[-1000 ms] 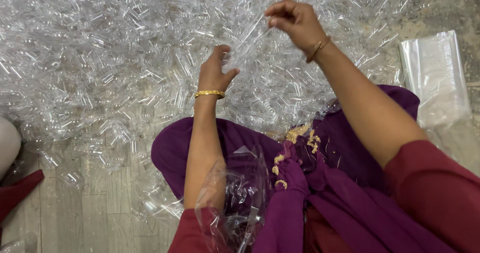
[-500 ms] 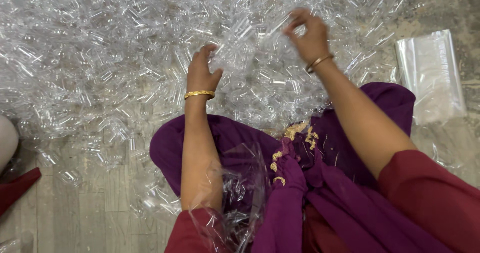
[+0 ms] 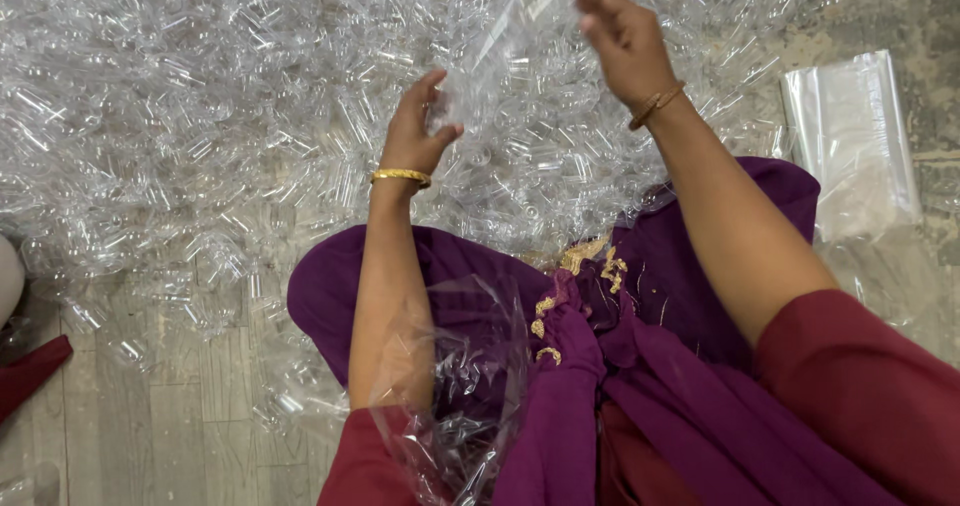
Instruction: The person sits on the floor among a large spread of clear plastic tubes and gathers them into a bundle. They wrap the bundle with clear plastic film, fold the film around the tubes, and hold up the finished wrapped bundle.
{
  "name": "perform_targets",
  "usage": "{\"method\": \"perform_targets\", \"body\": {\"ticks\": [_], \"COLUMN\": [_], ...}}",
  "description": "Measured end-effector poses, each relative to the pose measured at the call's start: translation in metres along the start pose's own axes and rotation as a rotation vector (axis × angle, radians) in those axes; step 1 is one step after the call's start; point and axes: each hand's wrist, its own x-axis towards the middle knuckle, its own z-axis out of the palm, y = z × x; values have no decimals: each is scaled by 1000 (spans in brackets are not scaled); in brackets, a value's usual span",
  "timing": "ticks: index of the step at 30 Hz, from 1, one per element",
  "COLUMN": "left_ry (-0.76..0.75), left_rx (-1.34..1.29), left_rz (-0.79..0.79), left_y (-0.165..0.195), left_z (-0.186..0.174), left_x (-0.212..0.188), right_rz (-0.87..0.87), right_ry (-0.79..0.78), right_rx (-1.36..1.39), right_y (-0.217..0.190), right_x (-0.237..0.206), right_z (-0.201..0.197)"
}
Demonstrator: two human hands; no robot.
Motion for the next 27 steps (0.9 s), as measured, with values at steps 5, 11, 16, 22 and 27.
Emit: {"method": "perform_targets", "body": {"ticks": [5, 11, 16, 22, 27], "left_ry": [88, 61, -10, -22, -187], "left_rx": [-436, -673, -702, -677, -586], "left_rz": [-5, 50, 53, 130, -42], "left_y": [5, 19, 28, 29, 34], "left_z": [3, 26, 40, 42, 44], "left_x": [14, 21, 20, 20, 15], "right_rz": [177, 11, 21, 89, 419], "right_ry": [-325, -332, -384, -252, -126], "right_rx": [-960, -965, -1138, -673, 103], "right_y": [11, 31, 23, -26, -36], "right_x": [-33, -57, -46, -57, -62], "right_z": [22, 22, 15, 27, 56]}}
